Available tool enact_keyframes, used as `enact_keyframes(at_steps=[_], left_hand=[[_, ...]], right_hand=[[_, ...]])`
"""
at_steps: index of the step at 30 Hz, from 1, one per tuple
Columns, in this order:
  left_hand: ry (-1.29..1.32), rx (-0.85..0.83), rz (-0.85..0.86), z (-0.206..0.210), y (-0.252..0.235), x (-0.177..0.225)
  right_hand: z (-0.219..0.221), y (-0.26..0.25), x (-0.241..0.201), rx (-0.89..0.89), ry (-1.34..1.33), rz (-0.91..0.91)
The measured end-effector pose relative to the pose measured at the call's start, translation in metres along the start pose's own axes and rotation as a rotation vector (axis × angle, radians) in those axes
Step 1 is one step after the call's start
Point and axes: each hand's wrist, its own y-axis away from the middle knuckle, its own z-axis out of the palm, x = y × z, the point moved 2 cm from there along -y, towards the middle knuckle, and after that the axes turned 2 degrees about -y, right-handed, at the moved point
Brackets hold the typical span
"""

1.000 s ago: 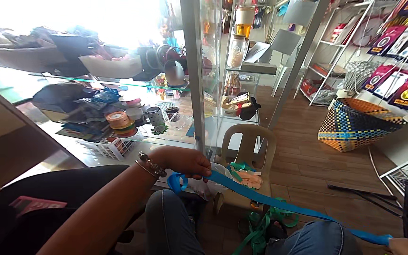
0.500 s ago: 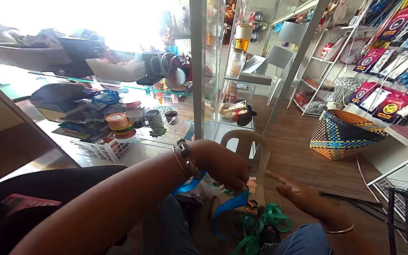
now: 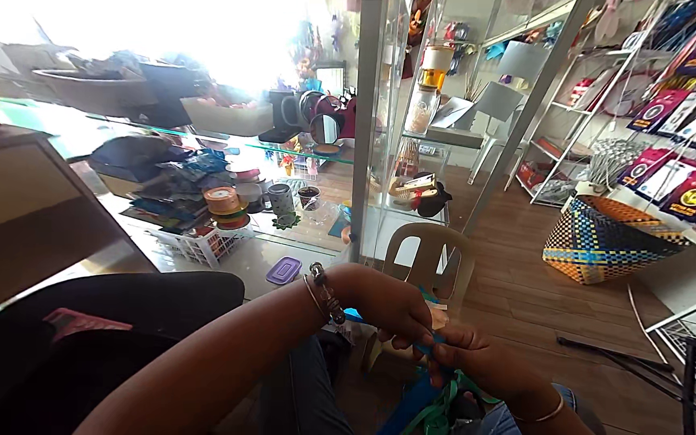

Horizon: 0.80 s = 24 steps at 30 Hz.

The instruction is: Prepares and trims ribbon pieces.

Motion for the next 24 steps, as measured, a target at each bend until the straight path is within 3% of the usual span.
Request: enact_keyframes(at_steps=[4,13,24], left_hand=[[0.153,0.005,-0.002,0.002,0.010,-0.027],[0.391,0.005,-0.009,0.015,0.024,-0.089],[0.437,-0.029,-0.055,0.018,0.040,-0.097]], right_hand=[[-0.014,0.035,-0.001,0.034,0.057,0.075],[-0.034,0.120,-0.008,0.103,0.145,0.023],[-0.094,0.175,-0.007,0.265,0.176,0.319]])
